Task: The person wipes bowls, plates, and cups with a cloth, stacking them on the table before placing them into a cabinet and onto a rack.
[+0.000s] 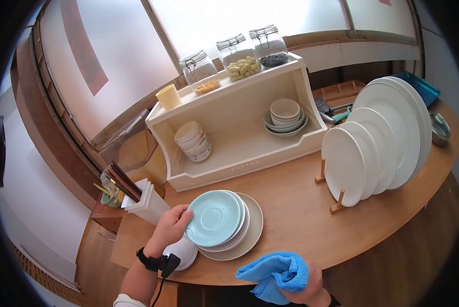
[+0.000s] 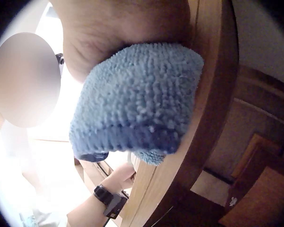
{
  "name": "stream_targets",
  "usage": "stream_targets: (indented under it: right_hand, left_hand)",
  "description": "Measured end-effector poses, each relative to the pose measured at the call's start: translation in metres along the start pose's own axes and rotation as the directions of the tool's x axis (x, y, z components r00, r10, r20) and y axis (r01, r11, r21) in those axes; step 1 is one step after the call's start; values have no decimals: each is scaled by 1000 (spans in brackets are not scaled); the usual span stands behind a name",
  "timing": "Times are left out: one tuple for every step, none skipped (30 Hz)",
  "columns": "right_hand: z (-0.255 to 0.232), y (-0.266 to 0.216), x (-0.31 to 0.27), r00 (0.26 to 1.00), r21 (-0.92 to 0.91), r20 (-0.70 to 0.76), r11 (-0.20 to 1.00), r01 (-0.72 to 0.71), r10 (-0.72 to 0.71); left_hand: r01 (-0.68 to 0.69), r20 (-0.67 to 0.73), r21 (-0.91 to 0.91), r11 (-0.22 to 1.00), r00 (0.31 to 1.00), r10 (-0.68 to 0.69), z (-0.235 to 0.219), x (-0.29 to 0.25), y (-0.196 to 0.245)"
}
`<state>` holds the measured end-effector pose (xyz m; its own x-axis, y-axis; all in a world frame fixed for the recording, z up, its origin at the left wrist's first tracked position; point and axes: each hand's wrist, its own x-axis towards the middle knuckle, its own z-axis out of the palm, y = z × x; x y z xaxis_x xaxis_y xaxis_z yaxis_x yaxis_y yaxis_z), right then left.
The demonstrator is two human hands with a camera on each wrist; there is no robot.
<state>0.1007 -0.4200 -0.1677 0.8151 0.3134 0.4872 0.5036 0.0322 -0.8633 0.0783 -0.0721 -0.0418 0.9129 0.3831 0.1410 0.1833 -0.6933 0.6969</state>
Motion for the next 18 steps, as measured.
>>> stream_targets:
  right_hand:
    - [1, 1, -1, 1000, -1, 3, 1000, 3, -3]
    - [3, 3, -2, 1000, 10, -18, 1000, 22, -22]
    - [3, 4, -2, 998, 20, -41, 999, 42, -41]
    - [2, 4, 0, 998, 17, -40, 999, 45, -45]
    - [1, 3, 2, 997, -17, -3, 997, 81, -81]
    - [-1, 3, 3, 993, -49, 35, 992, 116, -115]
    - [-2, 6, 2, 993, -53, 34, 992, 119, -117]
    - [-3, 11, 0, 987, -77, 26, 985, 157, -156]
    - [-3, 13, 0, 981, -103, 19, 976, 194, -193]
    - [1, 6, 2, 981, -108, 18, 975, 196, -195]
    - [8, -6, 8, 989, 192, -146, 980, 47, -18]
    - [10, -16, 14, 950, 493, -243, 868, -55, 199]
    - [3, -20, 20, 938, 558, -203, 820, -125, 281]
    - [1, -28, 28, 938, 557, -203, 821, -125, 280]
    - [1, -36, 36, 926, 755, -132, 641, -137, 354]
    - [1, -41, 40, 912, 899, -43, 414, -143, 408]
    - [7, -31, 38, 988, 436, -44, 893, -114, 148]
    - [10, -32, 30, 998, 556, 61, 830, -37, 4]
  left_hand:
    - [0, -4, -3, 1000, 1000, 0, 0, -1, 2]
    - [-19, -20, -4, 1000, 1000, 19, -1, -1, 3]
    - [-41, -36, -5, 999, 999, 41, -1, -1, 4]
    - [-43, -39, -9, 999, 998, 43, -1, -1, 2]
    - [-50, -61, -88, 995, 997, 44, -2, -1, -2]
    - [-58, -83, -166, 984, 996, 44, -2, -1, -4]
    - [-61, -84, -169, 984, 995, 48, -2, -4, 0]
    - [-99, -132, -248, 964, 989, 67, -4, -11, 8]
    - [-138, -181, -325, 936, 980, 82, -5, -18, 15]
    - [-141, -181, -329, 934, 980, 85, -6, -25, 21]
    - [-206, -220, -303, 930, 965, 141, -6, -33, 26]
    - [-267, -259, -274, 924, 946, 197, -7, -42, 32]
    - [-277, -256, -181, 944, 940, 227, -9, -53, 42]
    - [-277, -257, -183, 943, 940, 226, -8, -64, 51]
    - [-367, -215, -106, 924, 916, 339, -6, -74, 60]
    - [-453, -164, -33, 891, 882, 443, -5, -84, 66]
    - [-436, 10, -5, 900, 900, 436, -5, -95, 69]
    - [-424, 183, 25, 906, 892, 412, -4, -104, 69]
